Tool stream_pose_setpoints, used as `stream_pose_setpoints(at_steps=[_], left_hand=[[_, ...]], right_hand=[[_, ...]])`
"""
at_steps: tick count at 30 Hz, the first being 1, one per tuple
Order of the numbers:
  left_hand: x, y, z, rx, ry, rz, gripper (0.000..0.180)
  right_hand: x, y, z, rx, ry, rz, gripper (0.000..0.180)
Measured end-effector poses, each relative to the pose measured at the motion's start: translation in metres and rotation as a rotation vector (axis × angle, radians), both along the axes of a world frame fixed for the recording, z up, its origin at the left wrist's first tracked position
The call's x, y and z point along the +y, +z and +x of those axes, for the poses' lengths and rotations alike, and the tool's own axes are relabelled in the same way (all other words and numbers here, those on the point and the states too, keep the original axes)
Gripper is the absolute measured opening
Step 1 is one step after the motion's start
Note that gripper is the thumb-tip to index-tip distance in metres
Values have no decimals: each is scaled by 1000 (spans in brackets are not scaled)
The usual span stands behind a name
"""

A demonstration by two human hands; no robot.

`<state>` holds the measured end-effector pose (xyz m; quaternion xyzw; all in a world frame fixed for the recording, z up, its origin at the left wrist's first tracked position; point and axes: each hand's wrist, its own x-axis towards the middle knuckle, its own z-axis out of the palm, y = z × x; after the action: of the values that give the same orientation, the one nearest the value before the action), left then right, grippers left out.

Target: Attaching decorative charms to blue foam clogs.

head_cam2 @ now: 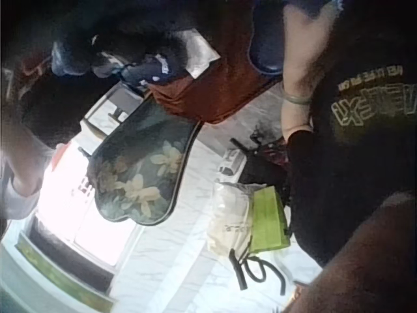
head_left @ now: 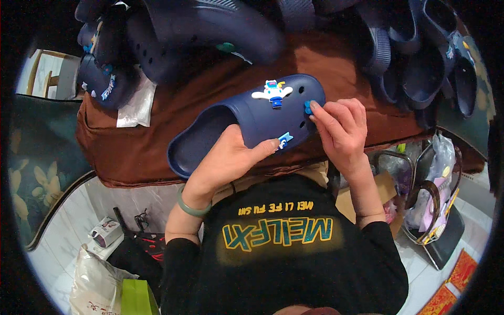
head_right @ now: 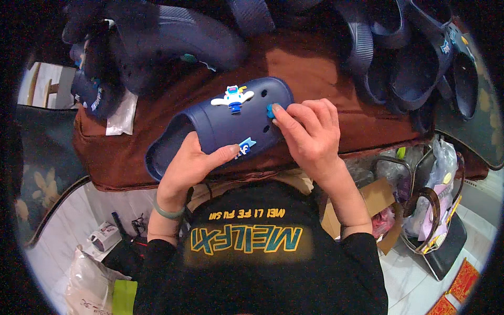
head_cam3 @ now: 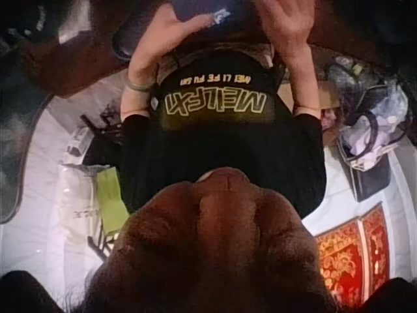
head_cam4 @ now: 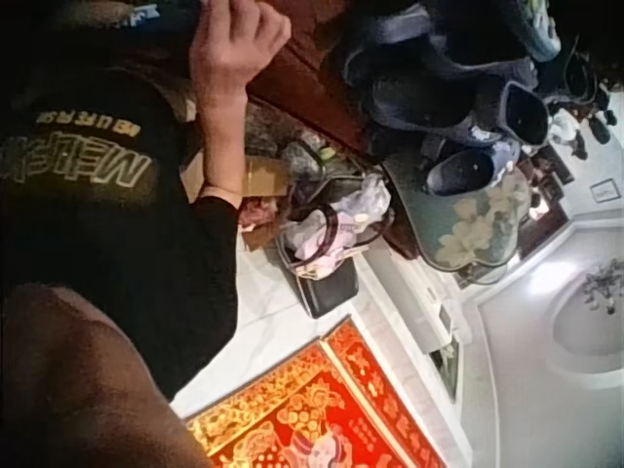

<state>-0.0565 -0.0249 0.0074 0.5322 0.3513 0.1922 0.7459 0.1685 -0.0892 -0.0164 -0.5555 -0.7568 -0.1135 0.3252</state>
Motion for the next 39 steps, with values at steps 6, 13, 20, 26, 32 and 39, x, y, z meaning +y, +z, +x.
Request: stream_pose_setpoints(at_steps=[6,13,20,26,32,39], left_hand=[[1,2,1,-10,-13,7,32],[1,-1,-1,62,-7,22,29],[0,-8,3,-2,11,132,28],[0,1,3,50,-14,114,30],[-1,8,-9,169,-21,61,35],[-2,4,-25,141,-5,-9,48]], right_hand=[[-6,-3,-1,-9,84,26,37],[-26,4,-18,-172,24,-62,39],[-32,12,-20,-92,44,-470,54],[-35,12,-20,76,17,-455,53],[1,-6,34,421,-78,-216,17],[33,-26,48,319,-51,-283,18]])
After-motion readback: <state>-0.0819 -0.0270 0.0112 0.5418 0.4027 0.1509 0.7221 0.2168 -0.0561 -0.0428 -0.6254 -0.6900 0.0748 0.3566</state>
